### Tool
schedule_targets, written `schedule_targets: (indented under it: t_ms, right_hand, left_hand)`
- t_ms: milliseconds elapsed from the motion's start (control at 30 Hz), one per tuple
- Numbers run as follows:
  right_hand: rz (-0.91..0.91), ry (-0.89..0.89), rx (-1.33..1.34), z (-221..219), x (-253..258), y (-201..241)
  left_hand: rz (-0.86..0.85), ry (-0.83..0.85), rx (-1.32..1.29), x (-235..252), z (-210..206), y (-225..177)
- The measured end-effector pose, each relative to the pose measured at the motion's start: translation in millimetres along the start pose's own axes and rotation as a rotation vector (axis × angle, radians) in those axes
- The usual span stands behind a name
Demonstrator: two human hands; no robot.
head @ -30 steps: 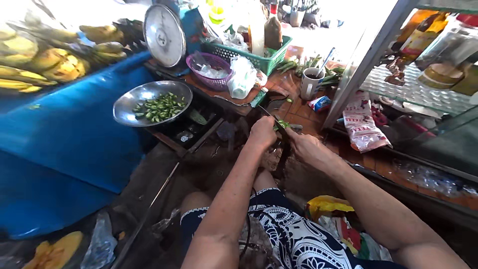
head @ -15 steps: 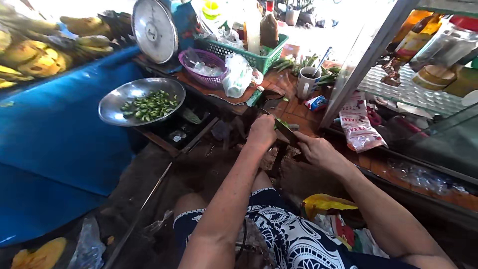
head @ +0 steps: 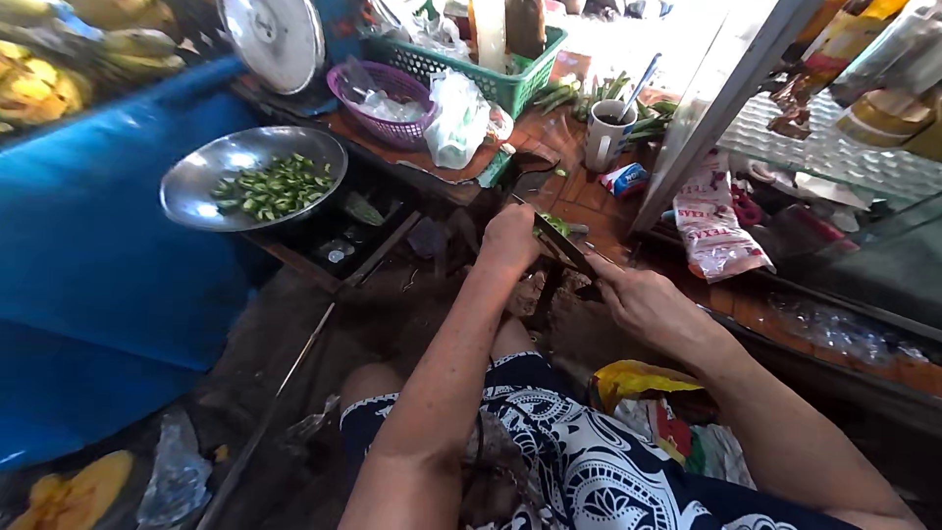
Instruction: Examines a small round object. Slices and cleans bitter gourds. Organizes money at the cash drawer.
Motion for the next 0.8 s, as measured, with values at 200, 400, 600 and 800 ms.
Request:
schedule_targets:
  t_ms: [200, 400, 600, 800]
  right_hand:
    - [-0.039, 0.102, 0.046, -5, 25, -1]
    - [-0.070, 0.151, 0.020, -7, 34, 9]
    - [-0.061, 0.188, 0.012, -9, 24, 9]
    - [-0.062, 0.181, 0.021, -11, 14, 1]
  left_hand:
    - [-0.003, -0.010, 0.004, 0, -1, 1]
    - [0.038, -0.004, -0.019, -1, 1, 3]
    - [0.051, -0.003, -0.044, 0, 2, 5]
    - [0.041, -0.003, -0.044, 0, 0, 7]
Point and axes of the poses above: each hand's wrist, its own x-axis towards the middle knuckle, its own z-axis out of the back of the hand, y = z × x, the point moved 8 cm from there along x, towards the middle knuckle, and after that the axes turned 4 degrees about -z, right-handed, at the moved point
